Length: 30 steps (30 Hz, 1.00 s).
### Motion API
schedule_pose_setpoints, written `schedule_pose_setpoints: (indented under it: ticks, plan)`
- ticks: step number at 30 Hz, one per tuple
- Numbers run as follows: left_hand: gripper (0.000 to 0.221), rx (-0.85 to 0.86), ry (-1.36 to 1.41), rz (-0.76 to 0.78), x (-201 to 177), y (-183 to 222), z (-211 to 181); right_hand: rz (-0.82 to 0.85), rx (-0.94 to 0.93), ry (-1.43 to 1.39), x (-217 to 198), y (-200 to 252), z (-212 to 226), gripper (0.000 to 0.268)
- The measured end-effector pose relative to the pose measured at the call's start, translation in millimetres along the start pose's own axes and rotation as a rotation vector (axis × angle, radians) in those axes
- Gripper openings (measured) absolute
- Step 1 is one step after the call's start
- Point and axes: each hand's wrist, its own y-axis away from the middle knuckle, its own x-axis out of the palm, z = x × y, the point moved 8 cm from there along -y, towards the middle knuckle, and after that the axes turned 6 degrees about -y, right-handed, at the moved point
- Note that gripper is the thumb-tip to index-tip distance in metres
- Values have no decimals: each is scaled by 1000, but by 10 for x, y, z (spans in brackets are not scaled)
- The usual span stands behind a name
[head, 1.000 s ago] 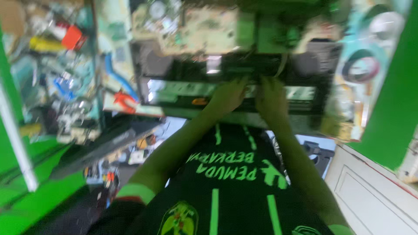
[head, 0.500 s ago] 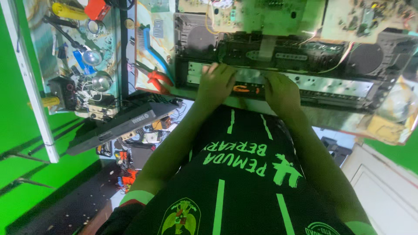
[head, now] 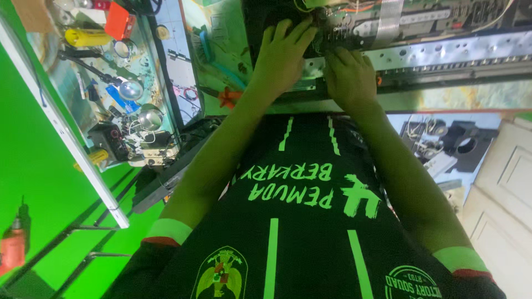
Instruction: The person disassembles and works on the internal components of an electronic keyboard, using a screwdriver and a small blue plastic tool to pry and handle internal parts.
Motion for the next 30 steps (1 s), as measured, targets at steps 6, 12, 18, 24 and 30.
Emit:
schedule_pose_setpoints:
  ticks: [6,12,18,24,30]
  plan:
    - [54,94,-17,60,269,-149,90,23,61,49,161,-9,0,28]
    - [49,155,-88,-37,271,-188,116,-16,60,53,196,-42,68,23]
    - [35,168,-9,-57,220,-224,140,-23,22,124,140,-101,110,23]
    - [30,146,-34,-25,313,-217,139,-59,49,117,162,-151,75,24]
    - [18,155,-74,-118,285,-240,108,-71,-20,99,259,-173,109,38]
